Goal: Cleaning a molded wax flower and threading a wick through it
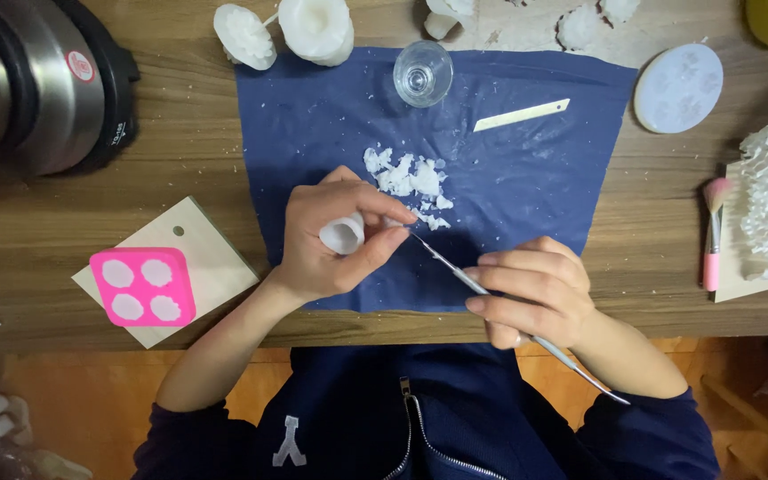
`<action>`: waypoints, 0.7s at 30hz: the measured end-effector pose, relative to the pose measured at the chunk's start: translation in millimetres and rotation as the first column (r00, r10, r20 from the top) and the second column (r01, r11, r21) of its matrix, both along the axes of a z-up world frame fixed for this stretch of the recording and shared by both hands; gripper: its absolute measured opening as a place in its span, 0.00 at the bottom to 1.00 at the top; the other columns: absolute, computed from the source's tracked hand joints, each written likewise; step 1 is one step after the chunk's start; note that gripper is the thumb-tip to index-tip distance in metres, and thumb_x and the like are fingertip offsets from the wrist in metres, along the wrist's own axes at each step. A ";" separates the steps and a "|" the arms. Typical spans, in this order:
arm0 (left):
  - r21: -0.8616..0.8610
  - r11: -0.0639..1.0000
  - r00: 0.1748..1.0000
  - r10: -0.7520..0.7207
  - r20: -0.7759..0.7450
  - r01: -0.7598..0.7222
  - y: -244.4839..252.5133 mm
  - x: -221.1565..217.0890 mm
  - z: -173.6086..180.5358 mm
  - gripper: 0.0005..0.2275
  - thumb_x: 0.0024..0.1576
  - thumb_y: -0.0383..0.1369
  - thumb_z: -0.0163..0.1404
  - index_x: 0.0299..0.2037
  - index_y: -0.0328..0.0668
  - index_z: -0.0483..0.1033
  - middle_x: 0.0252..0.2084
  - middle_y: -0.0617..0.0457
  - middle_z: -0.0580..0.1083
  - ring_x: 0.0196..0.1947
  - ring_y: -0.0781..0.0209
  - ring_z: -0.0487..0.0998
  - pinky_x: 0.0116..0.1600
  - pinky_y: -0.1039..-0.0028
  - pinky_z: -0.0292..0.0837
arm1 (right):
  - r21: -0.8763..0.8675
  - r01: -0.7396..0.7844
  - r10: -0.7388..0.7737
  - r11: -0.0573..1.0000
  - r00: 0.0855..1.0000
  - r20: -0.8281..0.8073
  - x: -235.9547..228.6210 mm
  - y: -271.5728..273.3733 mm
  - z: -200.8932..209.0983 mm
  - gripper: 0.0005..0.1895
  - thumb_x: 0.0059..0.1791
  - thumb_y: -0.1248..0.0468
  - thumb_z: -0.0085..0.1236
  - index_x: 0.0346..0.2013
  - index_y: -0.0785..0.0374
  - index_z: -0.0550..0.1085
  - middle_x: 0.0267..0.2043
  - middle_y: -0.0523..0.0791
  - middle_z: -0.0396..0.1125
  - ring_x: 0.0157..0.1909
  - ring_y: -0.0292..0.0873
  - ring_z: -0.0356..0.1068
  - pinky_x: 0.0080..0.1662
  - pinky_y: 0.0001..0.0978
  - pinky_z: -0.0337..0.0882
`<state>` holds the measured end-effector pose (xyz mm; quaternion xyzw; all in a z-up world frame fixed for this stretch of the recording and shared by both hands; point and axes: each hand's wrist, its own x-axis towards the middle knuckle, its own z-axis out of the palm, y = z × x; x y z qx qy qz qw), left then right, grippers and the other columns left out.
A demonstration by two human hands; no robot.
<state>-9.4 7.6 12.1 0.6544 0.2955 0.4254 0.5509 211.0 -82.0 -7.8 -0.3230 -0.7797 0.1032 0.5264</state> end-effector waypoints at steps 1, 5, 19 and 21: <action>-0.009 1.000 1.000 -0.006 -0.005 0.006 0.8 -0.8 0.4 0.04 0.47 0.24 0.56 0.32 0.37 0.78 0.13 0.57 0.68 0.18 0.63 0.73 0.38 0.78 0.66 | -0.015 -0.023 0.023 1.000 0.999 0.023 3.7 -0.5 3.0 0.07 0.43 0.66 0.49 0.29 0.54 0.76 0.35 0.47 0.72 0.35 0.45 0.71 0.27 0.27 0.64; 0.041 0.999 0.998 0.010 -0.062 -0.008 3.5 -3.3 -1.6 0.08 0.48 0.24 0.56 0.37 0.38 0.77 0.14 0.60 0.68 0.19 0.66 0.73 0.40 0.80 0.67 | 0.041 -0.048 0.048 0.998 0.999 0.017 27.0 -6.8 -10.8 0.06 0.42 0.61 0.46 0.29 0.50 0.73 0.30 0.45 0.72 0.30 0.43 0.70 0.28 0.27 0.63; 0.259 0.965 0.964 0.102 -0.245 -0.037 -1.3 8.3 -13.3 0.06 0.49 0.20 0.53 0.33 0.39 0.74 0.20 0.54 0.68 0.22 0.56 0.73 0.33 0.75 0.72 | -0.027 -0.065 0.067 0.997 0.995 0.069 -3.4 8.5 12.1 0.06 0.42 0.66 0.49 0.29 0.56 0.75 0.33 0.47 0.72 0.33 0.45 0.70 0.26 0.28 0.65; 0.248 0.969 0.971 0.071 -0.227 -0.013 -1.4 9.8 -11.7 0.06 0.49 0.19 0.52 0.32 0.39 0.74 0.20 0.53 0.69 0.23 0.55 0.74 0.32 0.74 0.72 | -0.002 -0.039 0.039 0.999 0.996 0.083 -15.3 14.6 12.5 0.07 0.42 0.66 0.48 0.29 0.58 0.75 0.33 0.47 0.72 0.33 0.44 0.70 0.26 0.27 0.65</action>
